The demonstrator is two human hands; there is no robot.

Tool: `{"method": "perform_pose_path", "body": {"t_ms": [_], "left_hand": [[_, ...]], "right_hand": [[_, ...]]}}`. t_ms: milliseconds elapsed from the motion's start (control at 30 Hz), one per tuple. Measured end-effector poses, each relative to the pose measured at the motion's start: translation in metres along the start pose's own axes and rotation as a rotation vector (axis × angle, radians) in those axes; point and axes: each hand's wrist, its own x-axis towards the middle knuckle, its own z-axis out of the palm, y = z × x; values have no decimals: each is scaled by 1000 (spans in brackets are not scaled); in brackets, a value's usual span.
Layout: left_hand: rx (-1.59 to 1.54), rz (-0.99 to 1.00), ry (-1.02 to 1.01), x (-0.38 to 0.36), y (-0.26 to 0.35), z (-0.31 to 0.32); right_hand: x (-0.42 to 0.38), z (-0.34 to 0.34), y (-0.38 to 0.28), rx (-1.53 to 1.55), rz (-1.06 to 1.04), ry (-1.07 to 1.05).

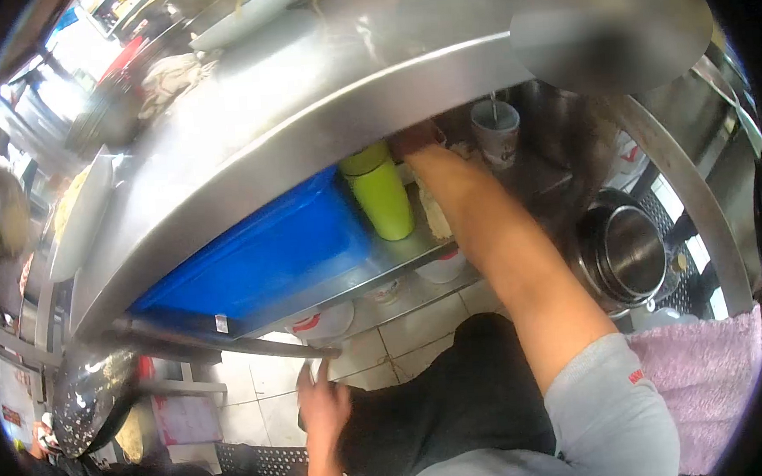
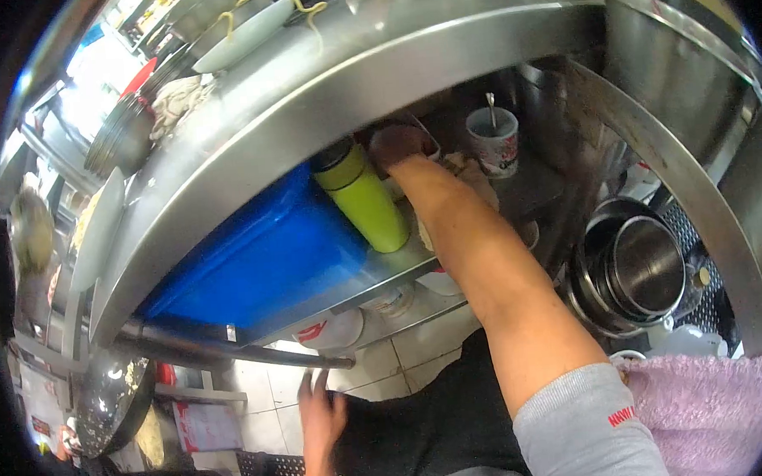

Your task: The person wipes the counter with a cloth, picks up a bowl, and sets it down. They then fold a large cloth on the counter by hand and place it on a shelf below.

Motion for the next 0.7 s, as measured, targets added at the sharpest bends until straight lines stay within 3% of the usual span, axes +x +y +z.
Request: {"method": "perform_pose_path", "body": {"t_ms": [33, 67, 100, 200, 333, 367, 500, 567, 633, 700], "left_hand": [[66, -162, -147, -36, -54, 16], [-123, -237, -70, -67, -66, 16], [-311, -308, 10, -90, -70, 13], [-249, -377, -73, -138, -66, 7], [-240, -552, -110, -111, -52, -6], [-167, -720, -177, -90, -30, -22], [113, -514, -163, -54, -50, -6], [115, -412, -202, -37, -48, -13], [21, -345, -204, -31, -36, -23], [-115, -165, -119, -22, -30, -13]], "right_hand": [[5, 7, 2, 11, 19, 4], [7, 12, 6, 21, 32, 13], [9, 16, 9, 34, 49, 21], [13, 32, 15, 74, 76, 45], [13, 58, 22, 144, 90, 69], [15, 62, 23, 162, 78, 70], [24, 74, 21, 161, 20, 16], [22, 60, 11, 36, -111, 164], [12, 46, 1, -161, -345, 526], [-10, -9, -1, -22, -328, 442]]}}
